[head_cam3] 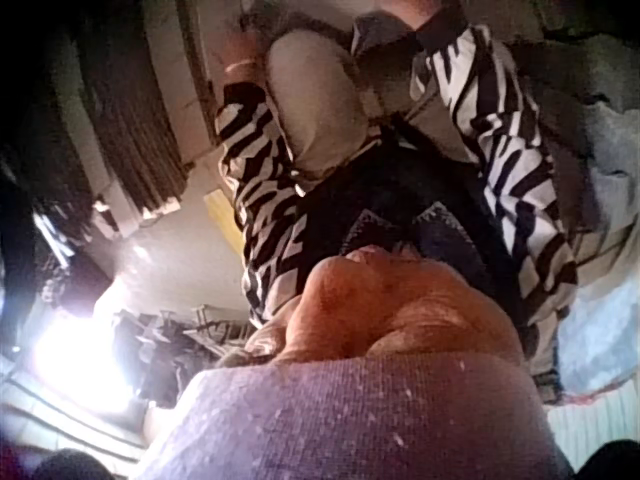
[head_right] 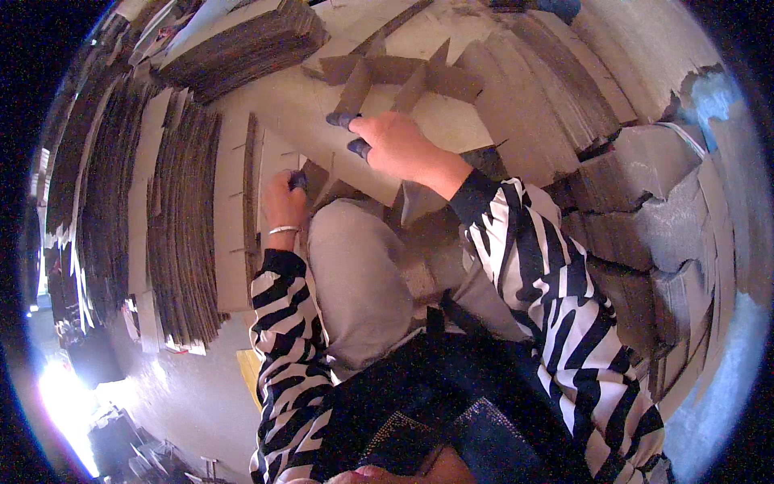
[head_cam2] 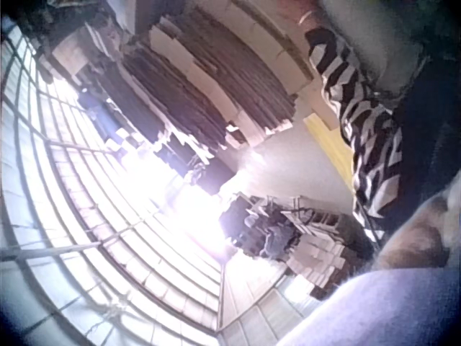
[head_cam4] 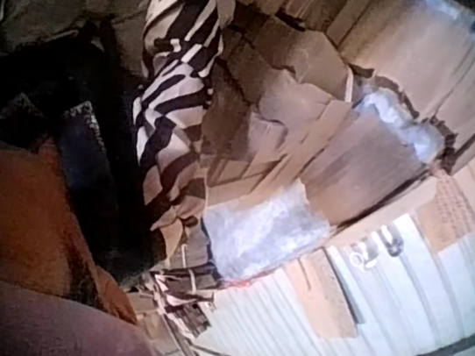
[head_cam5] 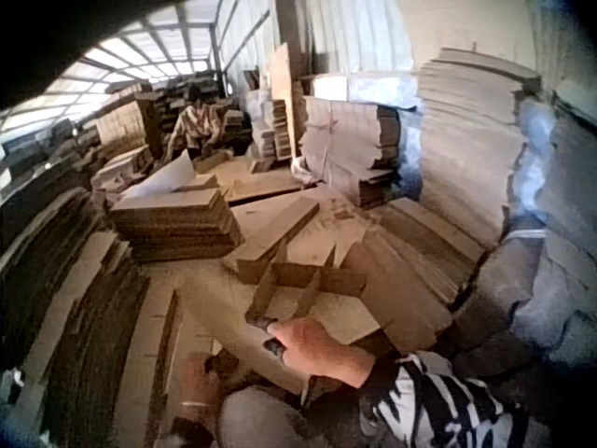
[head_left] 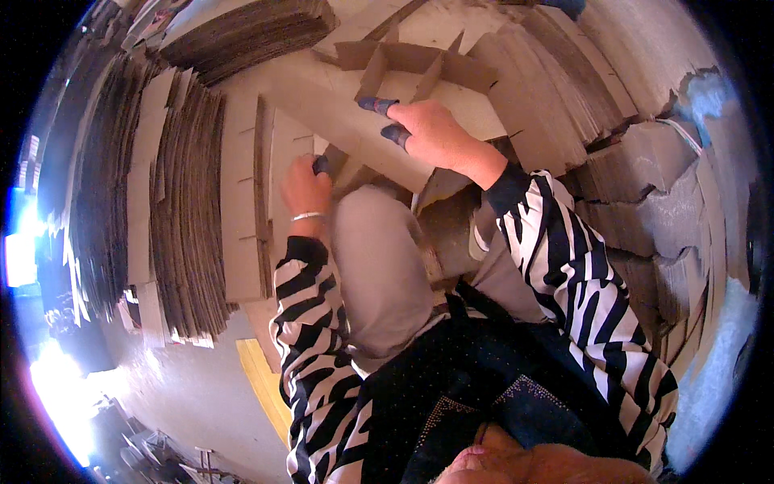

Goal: The person uses a utility knife to cut a piece of cardboard on a wooden work surface. They hold the cardboard steady with one hand while guiding the knife with the other, then set the cut piece aside.

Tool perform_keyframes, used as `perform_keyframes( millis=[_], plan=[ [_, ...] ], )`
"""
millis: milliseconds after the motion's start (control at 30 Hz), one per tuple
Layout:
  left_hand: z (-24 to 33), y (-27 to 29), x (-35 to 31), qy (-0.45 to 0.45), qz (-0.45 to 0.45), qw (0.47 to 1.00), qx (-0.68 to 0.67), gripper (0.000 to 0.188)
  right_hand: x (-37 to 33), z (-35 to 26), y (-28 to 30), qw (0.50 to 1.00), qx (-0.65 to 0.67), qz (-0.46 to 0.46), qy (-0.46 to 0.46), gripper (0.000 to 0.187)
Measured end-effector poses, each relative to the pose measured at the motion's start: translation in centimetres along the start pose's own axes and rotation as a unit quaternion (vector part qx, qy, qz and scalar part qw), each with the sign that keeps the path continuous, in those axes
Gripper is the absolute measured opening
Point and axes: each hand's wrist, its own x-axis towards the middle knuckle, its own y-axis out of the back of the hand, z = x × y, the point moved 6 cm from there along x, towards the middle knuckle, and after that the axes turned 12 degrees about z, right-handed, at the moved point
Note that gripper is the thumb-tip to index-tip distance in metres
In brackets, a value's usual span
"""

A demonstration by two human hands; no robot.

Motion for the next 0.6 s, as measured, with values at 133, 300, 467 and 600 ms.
perform_keyframes(
  millis=[133, 300, 467, 600],
  plan=[
    [-0.3, 0.5, 0.8, -0.031, 0.008, 0.996, 0.084, 0.018, 0.0, 0.2, 0.9, 0.999, -0.036, -0.013, 0.028, 0.016],
    [-1.3, 0.3, 2.5, -0.013, 0.038, 0.991, 0.129, 0.016, 1.4, -2.0, 2.7, 0.988, -0.112, -0.04, 0.097, 0.02],
    [-0.6, 0.3, 4.4, -0.03, 0.026, 0.987, 0.157, 0.017, 1.7, -3.0, 0.4, 0.979, -0.137, -0.094, 0.118, 0.019],
    [2.6, 2.5, 4.6, -0.143, 0.115, 0.976, 0.114, 0.018, 3.0, -1.6, 0.3, 0.977, -0.165, -0.084, 0.108, 0.021]
  ],
)
